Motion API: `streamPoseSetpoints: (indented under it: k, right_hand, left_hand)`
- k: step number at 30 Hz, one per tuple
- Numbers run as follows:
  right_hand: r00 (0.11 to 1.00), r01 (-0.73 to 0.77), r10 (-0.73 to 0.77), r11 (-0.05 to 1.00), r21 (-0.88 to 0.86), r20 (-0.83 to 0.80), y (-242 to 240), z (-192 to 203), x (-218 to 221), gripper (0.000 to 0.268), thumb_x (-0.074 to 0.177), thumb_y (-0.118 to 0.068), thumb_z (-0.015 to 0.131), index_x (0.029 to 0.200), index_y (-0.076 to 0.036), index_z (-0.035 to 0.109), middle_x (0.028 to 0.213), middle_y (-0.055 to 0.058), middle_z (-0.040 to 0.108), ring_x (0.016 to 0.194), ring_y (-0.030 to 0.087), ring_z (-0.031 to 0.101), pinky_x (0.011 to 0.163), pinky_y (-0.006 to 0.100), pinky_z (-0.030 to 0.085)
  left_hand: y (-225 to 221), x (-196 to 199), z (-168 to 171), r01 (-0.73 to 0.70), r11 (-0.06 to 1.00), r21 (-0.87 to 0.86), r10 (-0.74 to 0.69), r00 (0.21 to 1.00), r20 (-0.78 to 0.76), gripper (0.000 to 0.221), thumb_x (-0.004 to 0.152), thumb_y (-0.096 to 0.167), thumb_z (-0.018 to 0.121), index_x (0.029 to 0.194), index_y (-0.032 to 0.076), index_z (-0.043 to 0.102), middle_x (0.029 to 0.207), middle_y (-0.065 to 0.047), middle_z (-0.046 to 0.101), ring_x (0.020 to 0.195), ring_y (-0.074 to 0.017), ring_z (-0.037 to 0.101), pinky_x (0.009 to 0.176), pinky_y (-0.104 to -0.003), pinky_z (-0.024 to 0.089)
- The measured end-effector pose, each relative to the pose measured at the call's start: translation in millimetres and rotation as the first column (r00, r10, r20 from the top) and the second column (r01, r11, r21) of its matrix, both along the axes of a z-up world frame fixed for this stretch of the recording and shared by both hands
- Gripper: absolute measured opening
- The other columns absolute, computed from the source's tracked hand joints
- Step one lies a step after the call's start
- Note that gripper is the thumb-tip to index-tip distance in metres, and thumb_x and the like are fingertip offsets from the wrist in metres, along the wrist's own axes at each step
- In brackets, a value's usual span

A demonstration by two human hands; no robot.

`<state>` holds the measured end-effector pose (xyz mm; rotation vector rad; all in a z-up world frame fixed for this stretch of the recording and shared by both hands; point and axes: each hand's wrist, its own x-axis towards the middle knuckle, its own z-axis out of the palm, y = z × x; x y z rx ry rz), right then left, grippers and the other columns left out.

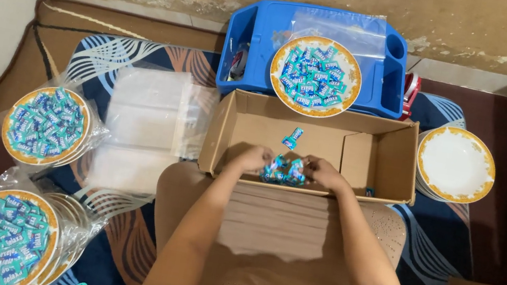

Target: Packing small wrapped items from plates into a cardboard box while sitting on the floor.

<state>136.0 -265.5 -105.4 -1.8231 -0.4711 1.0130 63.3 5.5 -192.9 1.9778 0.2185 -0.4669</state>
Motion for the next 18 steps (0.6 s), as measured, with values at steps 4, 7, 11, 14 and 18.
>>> streamPoseSetpoints:
  k: [4, 7, 11, 14, 18]
  right_hand:
    - [0.976, 0.202, -0.188, 0.97, 0.133, -0.11, -0.2, 10.9, -2.2, 0.034, 0.093, -0.005, 0.066, 0.126, 0.001, 0.061, 0.093, 0.019, 0.066, 0.068, 0.025, 0.07, 0.065, 0.035, 0.061]
    - [0.933, 0.346, -0.31, 0.91, 0.227, -0.183, -0.9, 1.1, 2.6, 0.038, 0.093, -0.005, 0.07, 0.129, 0.003, 0.059, 0.096, 0.021, 0.066, 0.073, 0.029, 0.071, 0.068, 0.039, 0.065]
    - [0.91, 0.413, -0.392, 0.846, 0.338, -0.132, 0.6, 6.5, 3.4, 0.039, 0.092, -0.003, 0.073, 0.129, 0.004, 0.061, 0.098, 0.02, 0.069, 0.073, 0.023, 0.07, 0.068, 0.034, 0.064]
    - [0.883, 0.463, -0.448, 0.78, 0.42, -0.141, 0.9, 3.9, 11.1, 0.041, 0.091, 0.0, 0.073, 0.129, 0.006, 0.06, 0.097, 0.019, 0.069, 0.071, 0.021, 0.068, 0.065, 0.032, 0.063]
    - [0.859, 0.465, -0.509, 0.73, 0.5, -0.056, 8.7, 40.4, 18.9, 0.043, 0.092, 0.0, 0.073, 0.13, 0.011, 0.058, 0.097, 0.016, 0.071, 0.076, 0.018, 0.067, 0.068, 0.031, 0.061]
  left_hand:
    - [4.2, -7.6, 29.3, -0.223, 0.898, -0.378, 0.273, 0.959, 0.082, 0.03, 0.097, 0.012, 0.066, 0.124, -0.001, 0.067, 0.113, -0.02, 0.071, 0.068, -0.0262, 0.074, 0.05, -0.026, 0.058]
    - [7.7, -4.9, 30.9, -0.341, 0.775, -0.532, 0.439, 0.896, 0.066, 0.03, 0.098, 0.013, 0.066, 0.125, 0.0, 0.067, 0.117, -0.019, 0.07, 0.074, -0.0275, 0.076, 0.062, -0.03, 0.065]
    - [4.5, -5.4, 52.1, -0.388, 0.686, -0.616, 0.57, 0.813, 0.122, 0.028, 0.096, 0.009, 0.071, 0.123, 0.0, 0.069, 0.116, -0.021, 0.071, 0.083, -0.0278, 0.074, 0.069, -0.037, 0.067]
    - [0.5, -6.8, 91.3, -0.405, 0.671, -0.621, 0.632, 0.75, 0.193, 0.027, 0.095, 0.011, 0.073, 0.12, 0.001, 0.071, 0.111, -0.02, 0.073, 0.083, -0.0255, 0.073, 0.067, -0.037, 0.067]
    - [-3.4, 7.1, 151.0, -0.384, 0.649, -0.657, 0.696, 0.649, 0.308, 0.026, 0.096, 0.014, 0.072, 0.12, 0.003, 0.071, 0.11, -0.015, 0.073, 0.09, -0.0194, 0.068, 0.068, -0.033, 0.064]
